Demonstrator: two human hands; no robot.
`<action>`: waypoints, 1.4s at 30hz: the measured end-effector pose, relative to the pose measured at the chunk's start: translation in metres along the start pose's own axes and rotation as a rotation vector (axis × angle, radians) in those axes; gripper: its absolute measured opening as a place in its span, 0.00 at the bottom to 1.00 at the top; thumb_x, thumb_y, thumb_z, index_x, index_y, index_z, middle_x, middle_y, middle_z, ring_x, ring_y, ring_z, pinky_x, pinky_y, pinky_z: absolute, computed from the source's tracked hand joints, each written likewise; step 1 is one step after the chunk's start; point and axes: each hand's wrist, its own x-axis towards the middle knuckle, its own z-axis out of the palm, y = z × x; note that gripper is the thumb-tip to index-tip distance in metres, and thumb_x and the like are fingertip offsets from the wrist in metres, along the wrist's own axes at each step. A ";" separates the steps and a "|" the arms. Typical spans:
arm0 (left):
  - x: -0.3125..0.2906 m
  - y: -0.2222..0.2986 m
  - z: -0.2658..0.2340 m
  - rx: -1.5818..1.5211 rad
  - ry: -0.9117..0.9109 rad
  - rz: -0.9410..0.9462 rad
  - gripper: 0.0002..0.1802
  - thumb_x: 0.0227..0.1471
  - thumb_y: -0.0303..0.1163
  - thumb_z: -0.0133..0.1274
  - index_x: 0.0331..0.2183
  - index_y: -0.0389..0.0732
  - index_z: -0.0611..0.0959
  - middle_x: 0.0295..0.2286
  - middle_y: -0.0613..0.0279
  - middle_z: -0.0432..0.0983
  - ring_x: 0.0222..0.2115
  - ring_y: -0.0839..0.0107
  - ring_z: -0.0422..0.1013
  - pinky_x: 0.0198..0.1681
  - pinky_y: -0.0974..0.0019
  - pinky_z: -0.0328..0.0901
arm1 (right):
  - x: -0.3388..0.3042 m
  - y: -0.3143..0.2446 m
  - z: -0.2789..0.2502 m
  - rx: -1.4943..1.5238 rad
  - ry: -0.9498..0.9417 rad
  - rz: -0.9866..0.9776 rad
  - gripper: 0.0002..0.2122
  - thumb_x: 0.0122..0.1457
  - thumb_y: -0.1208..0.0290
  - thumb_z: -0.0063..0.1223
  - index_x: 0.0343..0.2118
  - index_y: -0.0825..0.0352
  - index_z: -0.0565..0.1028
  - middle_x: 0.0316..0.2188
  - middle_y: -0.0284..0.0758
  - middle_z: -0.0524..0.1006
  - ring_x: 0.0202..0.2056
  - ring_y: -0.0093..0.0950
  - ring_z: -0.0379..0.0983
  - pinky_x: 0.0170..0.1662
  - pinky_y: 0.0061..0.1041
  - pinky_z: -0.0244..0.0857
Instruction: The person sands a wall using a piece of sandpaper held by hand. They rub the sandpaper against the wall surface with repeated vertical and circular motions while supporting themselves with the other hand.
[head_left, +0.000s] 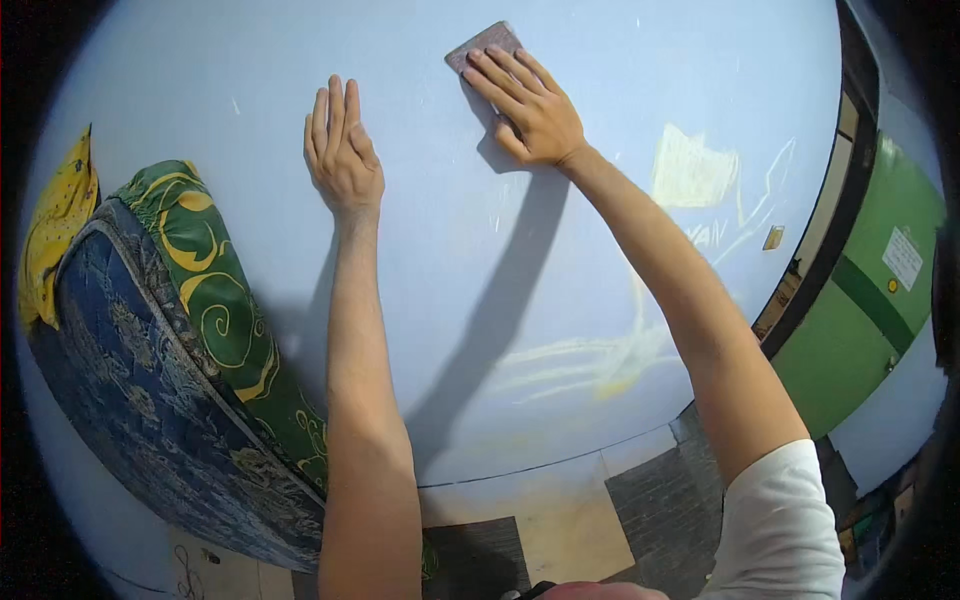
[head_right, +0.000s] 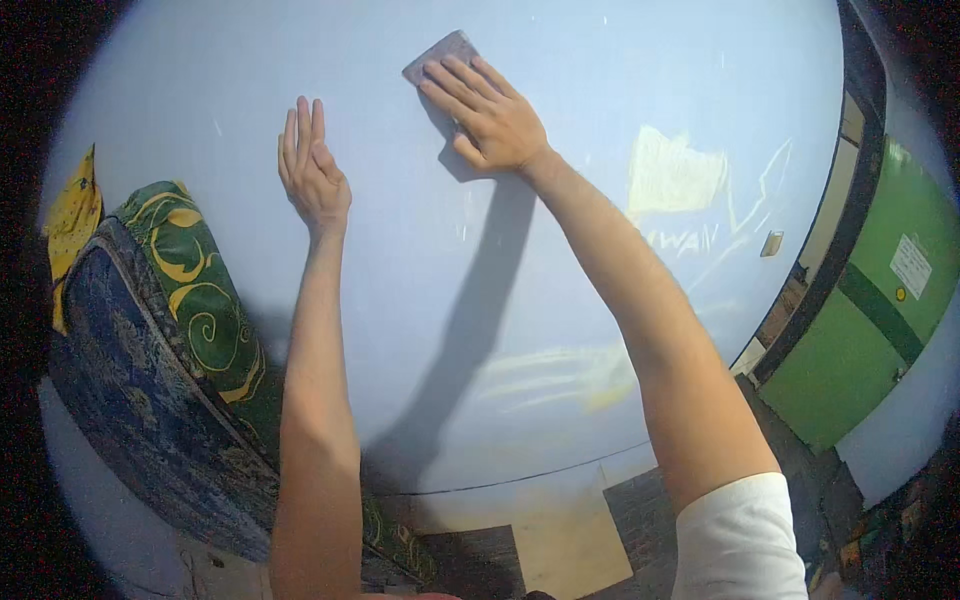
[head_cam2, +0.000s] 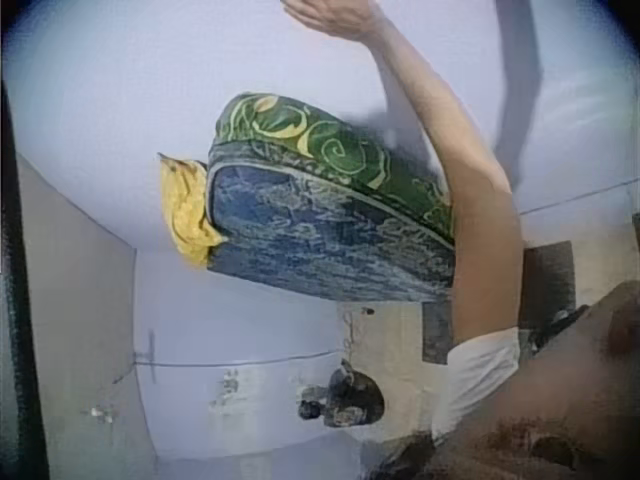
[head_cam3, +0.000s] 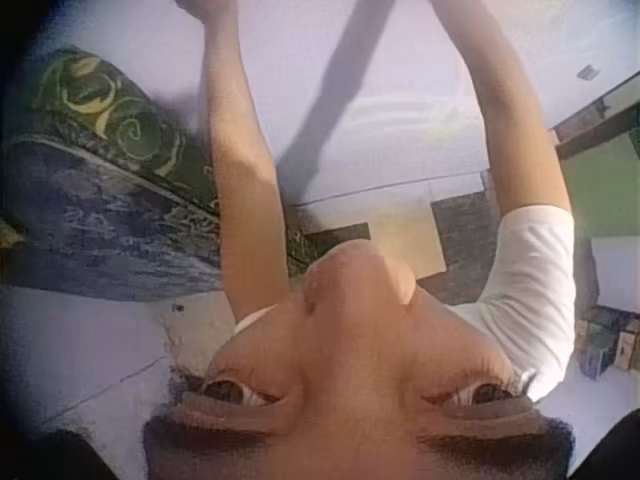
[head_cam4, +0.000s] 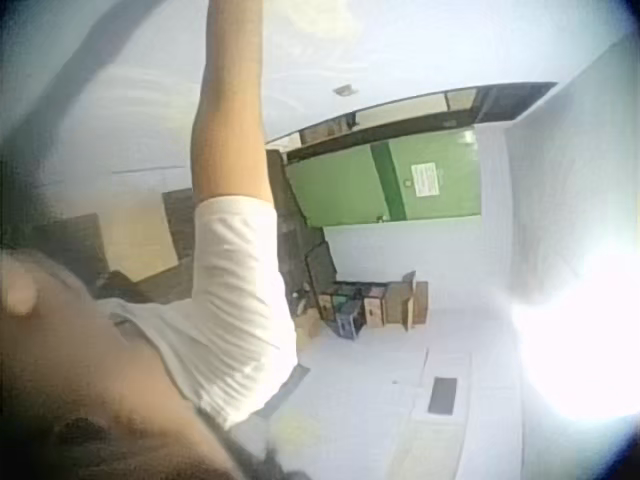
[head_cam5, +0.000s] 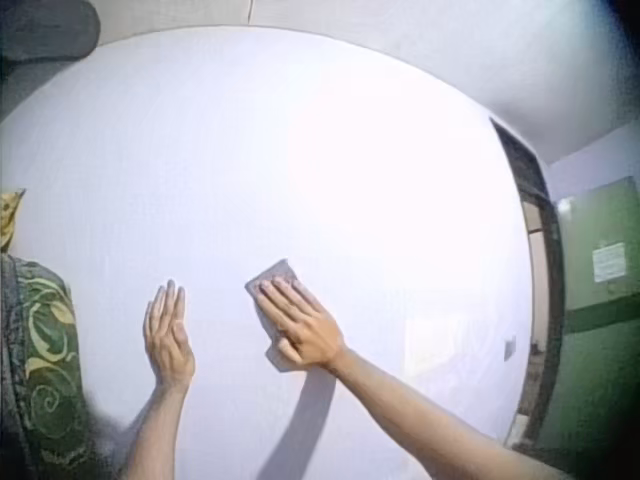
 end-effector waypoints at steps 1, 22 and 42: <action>-0.002 0.000 0.000 -0.012 0.005 0.003 0.34 0.74 0.45 0.14 0.67 0.55 0.70 0.68 0.68 0.62 0.69 0.63 0.55 0.73 0.46 0.48 | 0.000 0.000 0.000 -0.022 0.010 0.022 0.38 0.52 0.63 0.41 0.71 0.57 0.62 0.73 0.32 0.58 0.74 0.32 0.51 0.78 0.43 0.40; 0.000 0.002 -0.002 -0.030 0.031 0.004 0.31 0.74 0.42 0.19 0.66 0.51 0.71 0.67 0.66 0.64 0.68 0.60 0.57 0.72 0.45 0.50 | -0.003 -0.004 0.001 -0.040 -0.052 -0.018 0.36 0.54 0.62 0.40 0.71 0.53 0.61 0.74 0.28 0.58 0.74 0.30 0.51 0.78 0.43 0.39; -0.004 -0.006 0.002 0.006 0.043 0.011 0.30 0.73 0.40 0.21 0.66 0.53 0.71 0.67 0.69 0.63 0.69 0.63 0.56 0.72 0.48 0.50 | 0.000 -0.006 0.001 -0.037 -0.026 -0.054 0.37 0.51 0.65 0.45 0.70 0.51 0.63 0.72 0.28 0.62 0.72 0.30 0.57 0.77 0.41 0.45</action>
